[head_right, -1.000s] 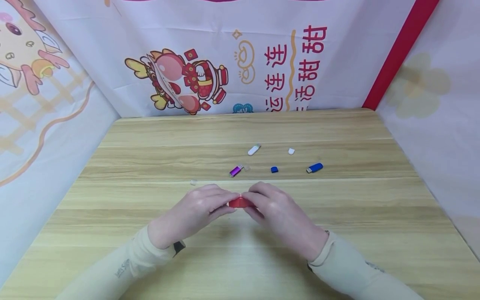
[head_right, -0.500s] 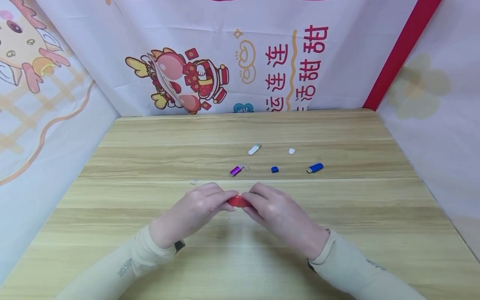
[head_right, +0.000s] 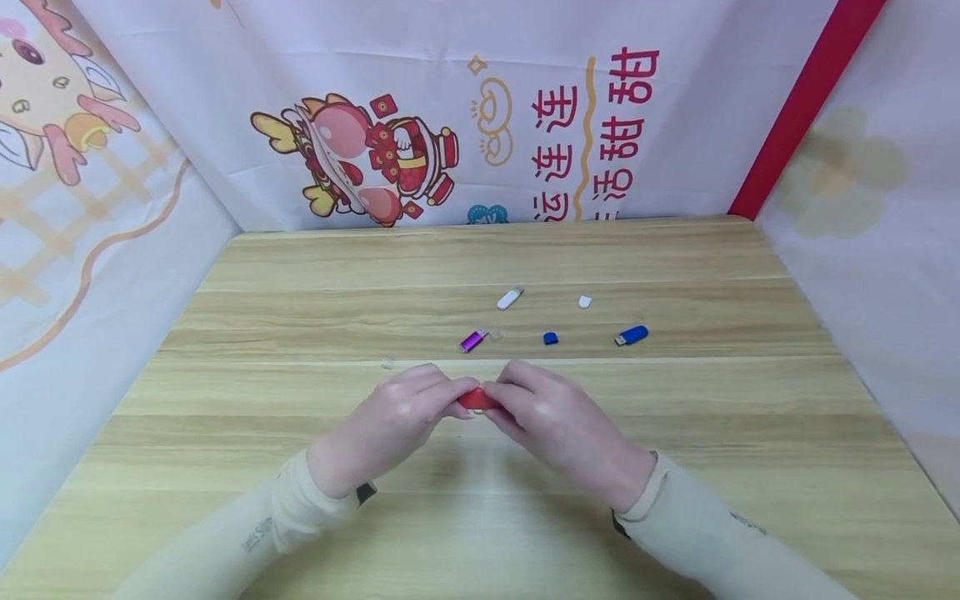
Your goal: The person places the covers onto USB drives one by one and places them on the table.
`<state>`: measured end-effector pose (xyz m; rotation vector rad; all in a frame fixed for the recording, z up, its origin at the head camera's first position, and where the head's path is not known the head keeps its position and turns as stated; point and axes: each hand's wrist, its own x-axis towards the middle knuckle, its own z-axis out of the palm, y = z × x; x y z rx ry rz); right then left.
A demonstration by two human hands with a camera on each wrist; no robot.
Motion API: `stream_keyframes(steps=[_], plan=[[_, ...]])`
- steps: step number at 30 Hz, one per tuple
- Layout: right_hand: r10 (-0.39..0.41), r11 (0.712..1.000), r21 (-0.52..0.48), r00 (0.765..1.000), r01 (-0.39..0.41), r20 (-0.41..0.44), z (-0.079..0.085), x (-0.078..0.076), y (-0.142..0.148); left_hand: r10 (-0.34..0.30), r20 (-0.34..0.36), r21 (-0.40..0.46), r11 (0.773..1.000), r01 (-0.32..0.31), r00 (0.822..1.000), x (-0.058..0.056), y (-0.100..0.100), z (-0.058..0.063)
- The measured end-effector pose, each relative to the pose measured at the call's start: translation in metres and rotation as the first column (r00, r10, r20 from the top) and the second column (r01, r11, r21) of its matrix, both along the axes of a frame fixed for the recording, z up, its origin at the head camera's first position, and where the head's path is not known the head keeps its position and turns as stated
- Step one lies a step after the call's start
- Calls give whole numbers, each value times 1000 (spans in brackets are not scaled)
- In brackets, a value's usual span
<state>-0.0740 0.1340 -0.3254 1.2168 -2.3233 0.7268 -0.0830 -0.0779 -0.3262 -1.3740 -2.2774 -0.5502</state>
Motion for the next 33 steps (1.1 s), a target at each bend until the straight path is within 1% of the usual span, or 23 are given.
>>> stream_keyframes(steps=[2, 8, 12, 15, 17, 21, 27, 33], plan=[[-3, 1000, 12, 1000, 3, 7, 0, -1, 0, 6, -9, -8, 1000, -6, 1000, 0, 0, 0], [-18, 999, 35, 1000, 18, 4, 1, -5, -1, 19, 1, -20, 1000, -19, 1000, -5, 1, -2], [-8, 999, 44, 1000, 7, 26, -1, -13, -1, 30, 46, -66, 997, -27, 998, -9, 1, -2], [-39, 996, 80, 997, 33, 66, -4, -20, 0, 71, 82, -114, 992, -62, 994, -15, 1, -4], [-66, 993, 106, 994, 56, 91, -5, -25, 0, 109, 93, -138, 986, -96, 990, -20, 2, -7], [-108, 986, 139, 986, 90, 125, -10, -34, 1, 161, 100, -153, 978, -145, 982, -31, 5, -12], [-114, 985, 148, 979, 89, 169, -16, -44, 0, 189, 97, -190, 967, -168, 977, -42, 7, -18], [-129, 980, 179, 969, 92, 212, -21, -55, -1, 201, 118, -192, 966, -176, 973, -50, 8, -22]])
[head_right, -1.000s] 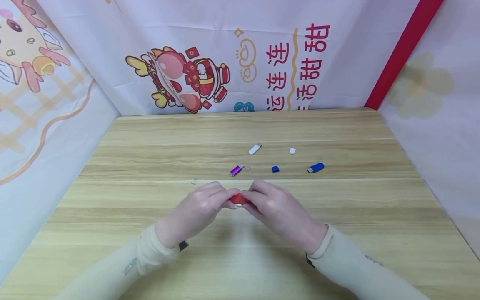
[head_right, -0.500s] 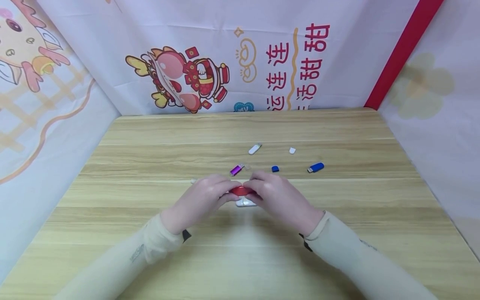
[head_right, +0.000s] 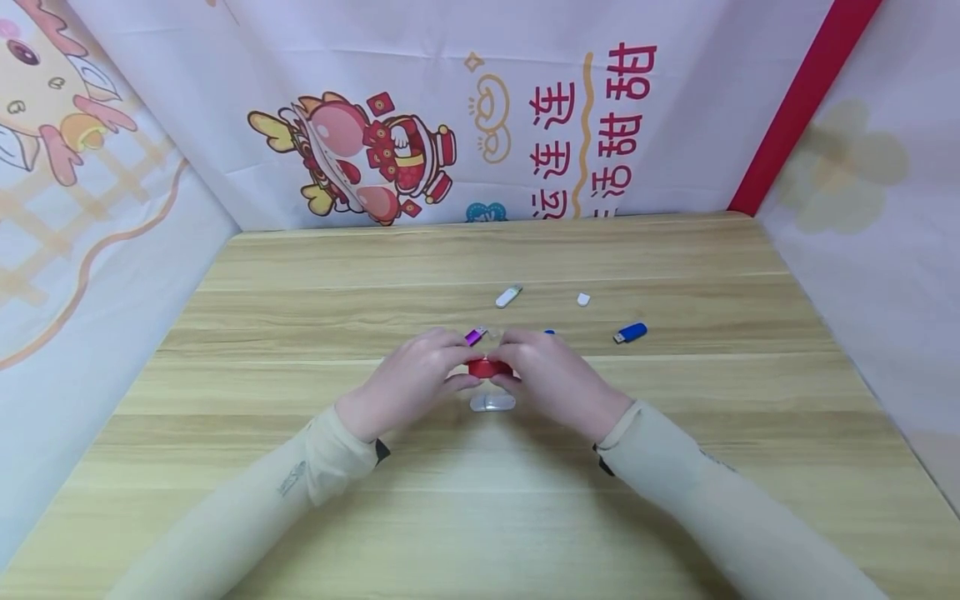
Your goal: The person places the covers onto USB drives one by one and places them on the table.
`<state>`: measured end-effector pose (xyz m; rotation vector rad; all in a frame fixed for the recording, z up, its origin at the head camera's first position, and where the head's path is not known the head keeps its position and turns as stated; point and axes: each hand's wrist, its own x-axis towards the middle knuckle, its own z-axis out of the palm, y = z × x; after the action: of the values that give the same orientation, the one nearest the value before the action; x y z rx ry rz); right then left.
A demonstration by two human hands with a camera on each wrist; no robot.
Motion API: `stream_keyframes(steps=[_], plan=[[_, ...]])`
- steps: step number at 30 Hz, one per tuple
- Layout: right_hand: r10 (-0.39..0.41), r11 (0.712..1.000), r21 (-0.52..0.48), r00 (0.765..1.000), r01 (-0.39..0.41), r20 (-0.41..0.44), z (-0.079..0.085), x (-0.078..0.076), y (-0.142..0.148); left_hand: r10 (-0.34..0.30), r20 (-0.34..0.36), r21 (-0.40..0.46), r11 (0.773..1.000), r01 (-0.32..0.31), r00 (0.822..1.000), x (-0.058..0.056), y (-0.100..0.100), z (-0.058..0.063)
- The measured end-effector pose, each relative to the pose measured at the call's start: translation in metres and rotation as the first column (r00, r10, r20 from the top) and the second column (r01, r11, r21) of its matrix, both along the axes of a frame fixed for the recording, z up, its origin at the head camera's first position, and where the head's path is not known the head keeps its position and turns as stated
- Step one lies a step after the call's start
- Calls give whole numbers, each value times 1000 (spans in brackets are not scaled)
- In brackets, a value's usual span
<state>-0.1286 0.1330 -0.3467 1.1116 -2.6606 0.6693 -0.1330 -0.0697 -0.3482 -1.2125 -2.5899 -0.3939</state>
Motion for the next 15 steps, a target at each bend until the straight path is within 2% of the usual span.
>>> stream_keyframes(steps=[5, 10, 15], plan=[[-8, 1000, 31, 999, 7, 45, -6, -10, -2, 2, 29, -2, 1000, -2, 1000, -8, 3, -4], [-1, 1000, 28, 994, -2, 112, -14, -20, -3, 15, 93, -2, 1000, -15, 996, -16, 6, -10], [-6, 999, 48, 985, -2, 172, -22, -29, -5, 44, 141, -47, 998, -38, 989, -23, 7, -19]])
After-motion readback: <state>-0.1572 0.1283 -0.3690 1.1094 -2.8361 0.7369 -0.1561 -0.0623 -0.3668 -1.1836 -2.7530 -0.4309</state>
